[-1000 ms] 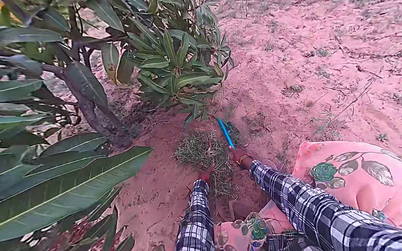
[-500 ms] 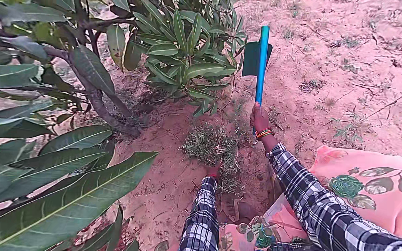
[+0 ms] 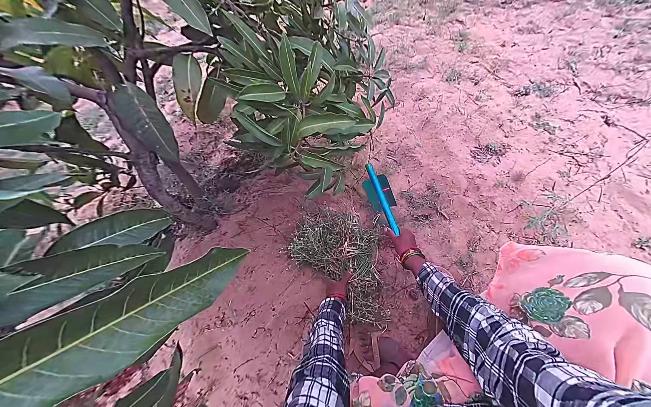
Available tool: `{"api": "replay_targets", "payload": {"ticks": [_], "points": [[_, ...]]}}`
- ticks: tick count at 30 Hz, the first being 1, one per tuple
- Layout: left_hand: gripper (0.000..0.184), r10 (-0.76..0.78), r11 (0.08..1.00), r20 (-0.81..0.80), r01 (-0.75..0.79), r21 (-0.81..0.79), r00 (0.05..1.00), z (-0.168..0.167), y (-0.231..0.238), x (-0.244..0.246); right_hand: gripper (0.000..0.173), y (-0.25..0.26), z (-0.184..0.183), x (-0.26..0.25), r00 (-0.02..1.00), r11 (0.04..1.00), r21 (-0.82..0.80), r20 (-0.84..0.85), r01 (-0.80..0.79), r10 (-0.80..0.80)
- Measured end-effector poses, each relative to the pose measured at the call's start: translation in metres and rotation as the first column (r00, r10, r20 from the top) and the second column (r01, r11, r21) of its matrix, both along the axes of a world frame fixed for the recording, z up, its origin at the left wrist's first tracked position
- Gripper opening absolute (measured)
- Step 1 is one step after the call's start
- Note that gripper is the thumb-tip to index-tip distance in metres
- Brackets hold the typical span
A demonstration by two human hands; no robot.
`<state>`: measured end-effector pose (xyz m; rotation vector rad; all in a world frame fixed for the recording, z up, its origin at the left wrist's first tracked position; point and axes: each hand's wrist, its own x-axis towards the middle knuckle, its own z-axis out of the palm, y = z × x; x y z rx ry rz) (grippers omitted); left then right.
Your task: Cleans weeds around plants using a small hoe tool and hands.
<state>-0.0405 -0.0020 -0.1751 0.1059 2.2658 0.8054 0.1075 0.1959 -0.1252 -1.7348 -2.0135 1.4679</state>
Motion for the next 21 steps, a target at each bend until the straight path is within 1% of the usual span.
{"api": "replay_targets", "payload": {"ticks": [2,3,5,7,9,10,11,12,13,14,15,16,17,18,21], "points": [[0.114,0.009,1.000,-0.001,-0.009,-0.003,1.000,-0.001,0.002,-0.001,0.053,0.030,0.024,-0.007,0.995,0.989,0.126,-0.056,0.084,-0.077],[0.114,0.004,1.000,-0.004,-0.004,-0.018,1.000,-0.002,0.003,0.000,0.056,0.044,0.032,-0.009,0.985,0.967,0.206,-0.115,0.147,-0.125],[0.110,-0.004,0.999,-0.016,0.004,-0.034,1.000,-0.001,0.007,0.003,0.062,0.077,0.047,-0.012,0.945,0.894,0.347,-0.261,0.283,-0.198],[0.107,0.016,1.000,-0.033,-0.017,-0.009,0.999,-0.001,0.012,0.005,0.057,0.122,0.052,-0.017,0.868,0.825,0.387,-0.442,0.412,-0.226],[0.108,0.044,0.999,-0.038,-0.045,-0.011,0.998,-0.004,0.016,0.005,0.051,0.152,0.042,-0.024,0.775,0.770,0.375,-0.587,0.516,-0.234],[0.108,0.048,0.999,-0.042,-0.049,-0.016,0.998,-0.005,0.017,0.004,0.050,0.160,0.032,-0.027,0.745,0.769,0.339,-0.617,0.542,-0.254],[0.107,0.042,0.999,-0.042,-0.043,-0.026,0.998,-0.007,0.018,0.004,0.052,0.162,0.018,-0.028,0.734,0.785,0.281,-0.611,0.551,-0.296],[0.107,0.031,0.999,-0.039,-0.032,-0.034,0.999,-0.010,0.017,0.003,0.054,0.159,0.001,-0.028,0.737,0.817,0.188,-0.572,0.546,-0.360],[0.105,0.022,0.999,-0.041,-0.024,-0.047,0.999,-0.014,0.016,0.003,0.060,0.153,-0.015,-0.025,0.750,0.851,0.045,-0.498,0.523,-0.435],[0.105,0.018,0.998,-0.045,-0.021,-0.052,0.999,-0.017,0.016,0.002,0.065,0.146,-0.033,-0.021,0.768,0.862,-0.121,-0.406,0.492,-0.495],[0.105,0.023,0.999,-0.048,-0.025,-0.043,0.999,-0.018,0.016,0.002,0.068,0.135,-0.043,-0.017,0.772,0.835,-0.294,-0.327,0.465,-0.545],[0.106,0.028,0.999,-0.049,-0.030,-0.031,0.998,-0.019,0.015,0.001,0.068,0.121,-0.046,-0.011,0.776,0.796,-0.408,-0.264,0.448,-0.572],[0.106,0.026,0.999,-0.055,-0.028,-0.031,0.998,-0.019,0.016,0.001,0.067,0.106,-0.044,-0.006,0.778,0.772,-0.444,-0.224,0.454,-0.586],[0.106,0.016,0.999,-0.057,-0.018,-0.039,0.998,-0.017,0.016,0.002,0.066,0.092,-0.043,0.001,0.799,0.778,-0.427,-0.184,0.460,-0.573],[0.106,0.000,0.997,-0.046,-0.003,-0.076,0.999,-0.008,0.015,0.003,0.066,0.068,-0.045,0.009,0.855,0.839,-0.302,-0.117,0.454,-0.505]]}}
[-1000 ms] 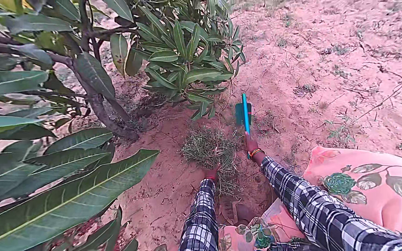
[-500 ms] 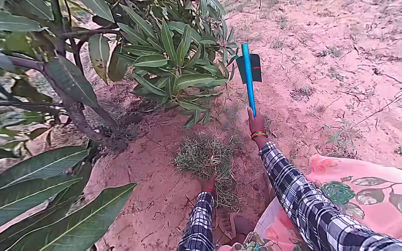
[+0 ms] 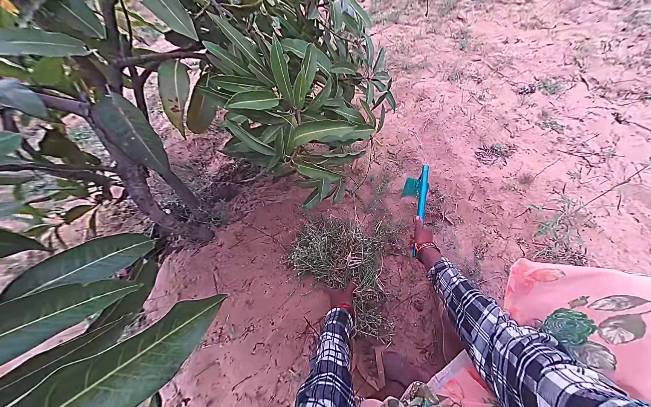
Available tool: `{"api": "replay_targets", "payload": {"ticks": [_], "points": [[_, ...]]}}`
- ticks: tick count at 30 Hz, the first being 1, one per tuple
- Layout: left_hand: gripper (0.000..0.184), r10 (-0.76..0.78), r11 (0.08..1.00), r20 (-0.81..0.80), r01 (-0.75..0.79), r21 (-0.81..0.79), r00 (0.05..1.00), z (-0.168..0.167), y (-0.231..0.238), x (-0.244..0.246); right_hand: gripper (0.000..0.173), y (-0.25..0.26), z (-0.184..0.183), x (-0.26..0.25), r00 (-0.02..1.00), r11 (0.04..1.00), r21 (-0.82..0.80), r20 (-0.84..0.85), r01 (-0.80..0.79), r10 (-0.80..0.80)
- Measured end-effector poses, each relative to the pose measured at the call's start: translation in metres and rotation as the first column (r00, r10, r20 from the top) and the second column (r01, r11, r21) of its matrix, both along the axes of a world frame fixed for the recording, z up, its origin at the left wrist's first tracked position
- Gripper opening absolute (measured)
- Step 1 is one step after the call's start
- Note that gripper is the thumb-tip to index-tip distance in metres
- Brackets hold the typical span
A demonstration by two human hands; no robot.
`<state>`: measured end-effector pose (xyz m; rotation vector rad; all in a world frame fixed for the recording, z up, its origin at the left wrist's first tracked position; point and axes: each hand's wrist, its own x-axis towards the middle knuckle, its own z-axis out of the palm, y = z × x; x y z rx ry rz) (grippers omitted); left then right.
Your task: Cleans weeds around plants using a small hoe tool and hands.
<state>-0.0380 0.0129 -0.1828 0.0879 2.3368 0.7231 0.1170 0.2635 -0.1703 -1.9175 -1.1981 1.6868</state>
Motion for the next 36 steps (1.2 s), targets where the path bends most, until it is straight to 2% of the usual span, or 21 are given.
{"api": "replay_targets", "payload": {"ticks": [3,6,10,12,13,14,15,17,18,20,24,28,31,32,34,36], "points": [[0.105,-0.018,1.000,0.018,0.019,-0.022,1.000,0.003,-0.001,0.000,0.069,0.012,0.017,-0.004,1.000,0.996,0.083,-0.007,-0.022,0.023],[0.109,0.009,1.000,0.022,-0.009,0.023,1.000,-0.004,-0.003,0.000,0.080,0.039,0.052,-0.005,0.999,0.954,0.301,-0.047,0.007,0.007],[0.109,-0.005,1.000,0.019,0.006,-0.029,1.000,-0.008,0.001,0.000,0.059,0.115,0.086,-0.002,0.974,0.734,0.664,-0.226,0.145,0.012],[0.104,-0.022,0.999,0.026,0.023,-0.043,0.999,-0.007,0.002,-0.001,0.054,0.136,0.087,0.007,0.972,0.614,0.771,-0.232,0.168,0.026],[0.101,-0.036,0.998,0.024,0.037,-0.046,0.999,-0.008,0.002,-0.001,0.053,0.138,0.077,0.013,0.979,0.590,0.792,-0.202,0.158,0.008],[0.098,-0.051,0.998,0.009,0.052,-0.044,0.999,-0.010,0.002,-0.001,0.055,0.133,0.063,0.018,0.989,0.614,0.779,-0.144,0.127,-0.023],[0.101,-0.060,0.998,0.011,0.061,-0.036,0.998,-0.010,0.001,-0.003,0.059,0.119,0.045,0.023,0.997,0.691,0.718,-0.067,0.081,-0.047],[0.106,-0.048,0.999,0.007,0.048,-0.010,0.999,-0.010,0.001,-0.003,0.068,0.074,0.019,0.031,0.994,0.911,0.410,0.110,-0.037,-0.009],[0.107,-0.046,0.999,0.002,0.046,-0.005,0.999,-0.011,0.002,-0.001,0.070,0.049,0.008,0.034,0.987,0.971,0.227,0.160,-0.068,0.031],[0.107,-0.069,0.998,-0.009,0.068,-0.003,0.998,-0.013,0.000,0.000,0.069,0.001,0.004,0.038,0.976,0.995,0.057,0.210,-0.079,0.065],[0.105,-0.110,0.994,-0.001,0.110,-0.020,0.994,-0.006,-0.003,-0.002,0.065,-0.029,0.018,0.047,0.947,0.980,0.076,0.282,-0.184,0.156],[0.110,-0.104,0.994,0.034,0.105,-0.034,0.994,-0.004,-0.002,-0.006,0.072,-0.014,0.052,0.054,0.968,0.983,0.174,0.251,-0.064,0.019],[0.114,-0.085,0.996,0.049,0.086,-0.017,0.995,-0.005,0.000,-0.009,0.079,-0.007,0.093,0.048,0.988,0.929,0.369,0.125,0.041,-0.093],[0.113,-0.084,0.996,0.044,0.085,-0.015,0.996,-0.005,0.000,-0.008,0.076,0.002,0.099,0.046,0.990,0.893,0.439,0.051,0.098,-0.134],[0.110,-0.098,0.995,0.037,0.099,-0.032,0.995,-0.002,0.001,-0.006,0.063,0.028,0.099,0.042,0.976,0.809,0.545,-0.121,0.219,-0.182],[0.109,-0.100,0.994,0.041,0.102,-0.042,0.994,0.000,0.004,-0.007,0.059,0.040,0.093,0.037,0.974,0.741,0.632,-0.155,0.228,-0.168]]}}
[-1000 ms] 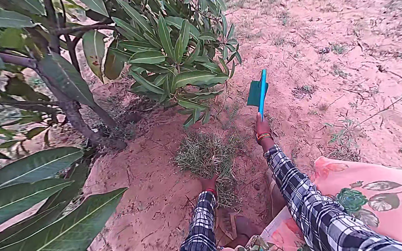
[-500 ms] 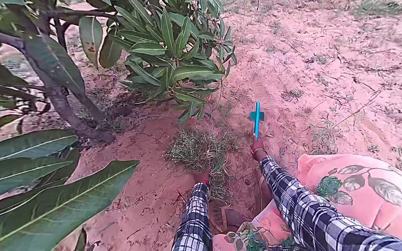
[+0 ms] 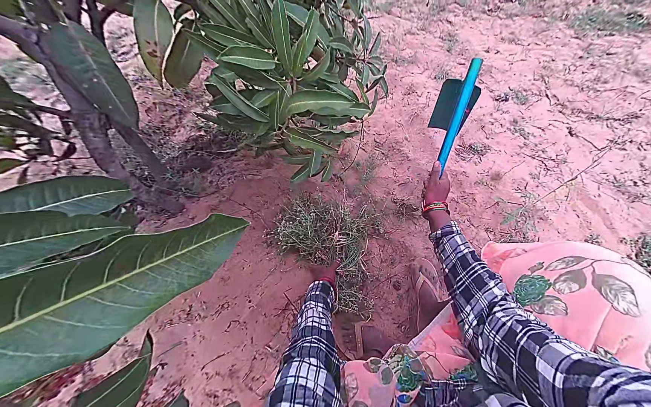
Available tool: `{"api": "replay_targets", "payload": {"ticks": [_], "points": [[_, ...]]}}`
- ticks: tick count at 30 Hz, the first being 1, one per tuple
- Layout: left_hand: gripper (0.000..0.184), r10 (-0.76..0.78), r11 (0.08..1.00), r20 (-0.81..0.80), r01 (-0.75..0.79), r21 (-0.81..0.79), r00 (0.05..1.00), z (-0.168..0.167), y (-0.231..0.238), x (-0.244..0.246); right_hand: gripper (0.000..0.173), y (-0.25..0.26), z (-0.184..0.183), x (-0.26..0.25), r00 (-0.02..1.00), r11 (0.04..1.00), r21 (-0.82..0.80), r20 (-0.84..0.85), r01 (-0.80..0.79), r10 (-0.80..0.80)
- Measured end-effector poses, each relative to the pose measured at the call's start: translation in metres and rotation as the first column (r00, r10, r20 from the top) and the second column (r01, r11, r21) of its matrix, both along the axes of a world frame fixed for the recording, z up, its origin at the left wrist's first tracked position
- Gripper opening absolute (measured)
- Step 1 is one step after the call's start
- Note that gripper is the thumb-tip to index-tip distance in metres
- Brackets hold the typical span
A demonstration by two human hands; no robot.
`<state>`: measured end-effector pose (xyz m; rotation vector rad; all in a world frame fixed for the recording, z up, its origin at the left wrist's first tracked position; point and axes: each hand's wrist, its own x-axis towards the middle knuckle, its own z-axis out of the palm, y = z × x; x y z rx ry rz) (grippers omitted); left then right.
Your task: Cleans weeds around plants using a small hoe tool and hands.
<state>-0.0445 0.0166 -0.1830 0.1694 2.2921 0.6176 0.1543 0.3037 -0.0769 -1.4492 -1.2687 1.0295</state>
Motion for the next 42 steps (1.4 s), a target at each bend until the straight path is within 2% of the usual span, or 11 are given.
{"api": "replay_targets", "payload": {"ticks": [2,7,11,19,23,25,28,30,32,35,42], "points": [[0.110,-0.004,1.000,-0.004,0.004,-0.005,1.000,-0.002,-0.001,-0.002,0.062,-0.021,-0.017,-0.001,0.992,0.999,-0.027,0.124,-0.023,0.027],[0.109,-0.026,1.000,0.002,0.026,0.000,1.000,-0.001,-0.001,0.001,0.062,-0.120,-0.079,0.013,0.884,0.817,-0.570,0.335,-0.086,0.327],[0.107,-0.036,0.999,-0.006,0.036,-0.011,0.999,0.002,-0.005,-0.001,0.065,-0.139,-0.063,0.005,0.835,0.778,-0.612,0.346,-0.146,0.429],[0.111,0.034,0.998,0.027,-0.036,0.053,0.999,-0.004,-0.006,-0.002,0.077,-0.088,0.011,-0.005,0.988,0.960,-0.257,0.069,-0.113,0.135],[0.111,0.033,0.999,0.016,-0.034,0.018,0.999,-0.004,0.001,-0.002,0.042,-0.029,0.042,-0.006,0.948,0.981,0.191,-0.302,-0.039,0.097],[0.112,0.017,1.000,0.009,-0.017,0.002,1.000,-0.005,0.003,-0.003,0.037,-0.015,0.020,-0.007,0.948,0.957,0.291,-0.299,-0.017,0.108],[0.111,0.015,1.000,0.006,-0.015,0.001,1.000,-0.006,-0.002,-0.002,0.053,-0.065,-0.051,0.003,0.998,0.998,-0.028,0.003,-0.059,0.059],[0.109,0.014,1.000,0.003,-0.014,0.008,1.000,-0.002,0.001,-0.002,0.064,-0.117,-0.073,0.004,0.970,0.872,-0.480,0.151,-0.099,0.193],[0.108,0.010,1.000,0.007,-0.010,0.005,1.000,-0.003,0.002,0.002,0.070,-0.149,-0.088,0.003,0.925,0.724,-0.682,0.202,-0.103,0.322],[0.109,0.008,1.000,0.002,-0.008,0.009,1.000,-0.004,0.000,-0.004,0.067,-0.157,-0.080,-0.005,0.893,0.716,-0.691,0.255,-0.100,0.371],[0.111,0.000,1.000,-0.031,0.001,0.027,1.000,-0.005,-0.003,-0.002,0.058,-0.093,-0.048,0.007,0.974,0.895,-0.442,0.221,0.060,0.044]]}}
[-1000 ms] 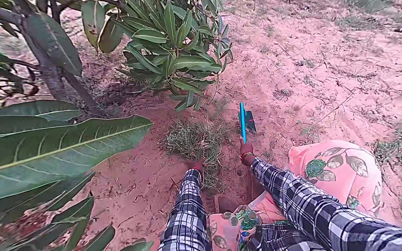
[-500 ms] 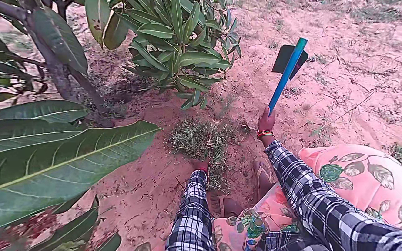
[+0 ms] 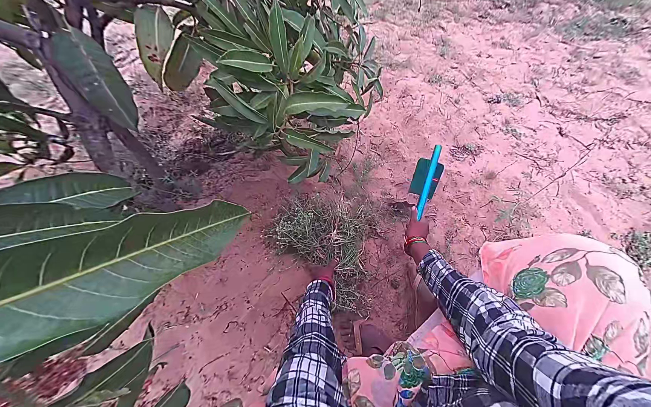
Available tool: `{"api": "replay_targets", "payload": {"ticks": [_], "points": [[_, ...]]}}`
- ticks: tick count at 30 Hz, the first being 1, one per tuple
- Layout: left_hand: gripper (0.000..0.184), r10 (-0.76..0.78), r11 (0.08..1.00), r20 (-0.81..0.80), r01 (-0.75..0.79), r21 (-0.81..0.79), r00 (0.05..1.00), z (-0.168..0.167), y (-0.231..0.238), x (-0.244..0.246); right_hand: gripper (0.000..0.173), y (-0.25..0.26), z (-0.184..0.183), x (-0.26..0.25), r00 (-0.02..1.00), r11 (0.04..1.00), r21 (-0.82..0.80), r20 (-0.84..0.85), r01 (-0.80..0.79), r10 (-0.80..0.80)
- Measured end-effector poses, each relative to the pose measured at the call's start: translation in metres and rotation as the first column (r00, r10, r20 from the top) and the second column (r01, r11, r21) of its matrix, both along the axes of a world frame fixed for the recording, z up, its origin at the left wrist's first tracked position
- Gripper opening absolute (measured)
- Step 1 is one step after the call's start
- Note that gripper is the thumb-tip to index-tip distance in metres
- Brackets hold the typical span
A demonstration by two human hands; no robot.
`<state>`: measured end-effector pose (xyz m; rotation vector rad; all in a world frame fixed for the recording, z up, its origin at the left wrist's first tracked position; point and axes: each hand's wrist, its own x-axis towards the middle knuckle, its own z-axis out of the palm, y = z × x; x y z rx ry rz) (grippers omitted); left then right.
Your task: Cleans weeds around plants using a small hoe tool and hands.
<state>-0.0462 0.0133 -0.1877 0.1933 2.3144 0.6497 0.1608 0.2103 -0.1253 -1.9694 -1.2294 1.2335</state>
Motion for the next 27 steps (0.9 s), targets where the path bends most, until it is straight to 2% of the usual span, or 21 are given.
{"api": "replay_targets", "payload": {"ticks": [3,5,7,11,15,18,21,24,26,27], "points": [[0.111,-0.015,1.000,-0.004,0.015,-0.011,1.000,-0.002,0.002,0.000,0.064,0.034,0.024,0.014,0.998,0.975,0.217,-0.044,0.052,-0.043],[0.111,-0.013,0.999,0.005,0.014,-0.032,1.000,-0.004,0.002,-0.001,0.066,0.043,0.025,0.020,0.995,0.964,0.251,-0.068,0.088,-0.074],[0.112,0.002,1.000,0.014,-0.002,-0.027,1.000,-0.004,0.004,-0.002,0.061,0.043,0.015,0.025,0.990,0.973,0.192,-0.071,0.130,-0.119],[0.112,0.005,1.000,0.007,-0.005,-0.012,1.000,-0.004,0.003,-0.001,0.056,0.016,-0.021,0.038,0.983,0.972,-0.147,0.028,0.183,-0.181],[0.114,0.013,1.000,0.034,-0.012,-0.009,0.999,0.002,-0.001,-0.001,0.047,0.012,-0.019,0.032,0.971,0.962,-0.135,0.065,0.237,-0.230],[0.111,-0.022,0.998,0.083,0.027,-0.059,0.996,0.007,-0.002,0.004,0.044,0.042,0.003,0.014,0.947,0.950,-0.017,-0.072,0.311,-0.312],[0.110,-0.062,0.991,0.114,0.075,-0.111,0.991,0.006,-0.003,0.010,0.043,0.102,0.036,-0.014,0.882,0.908,0.150,-0.341,0.392,-0.325],[0.105,-0.062,0.987,0.122,0.079,-0.137,0.991,0.012,-0.002,0.018,0.037,0.169,0.079,-0.054,0.727,0.821,0.304,-0.661,0.484,-0.184],[0.096,-0.092,0.974,0.153,0.120,-0.190,0.984,0.011,0.002,0.021,0.036,0.208,0.098,-0.078,0.679,0.760,0.430,-0.734,0.487,-0.021],[0.092,-0.104,0.967,0.160,0.137,-0.215,0.982,0.008,0.004,0.022,0.036,0.226,0.096,-0.089,0.699,0.737,0.492,-0.715,0.464,0.037]]}}
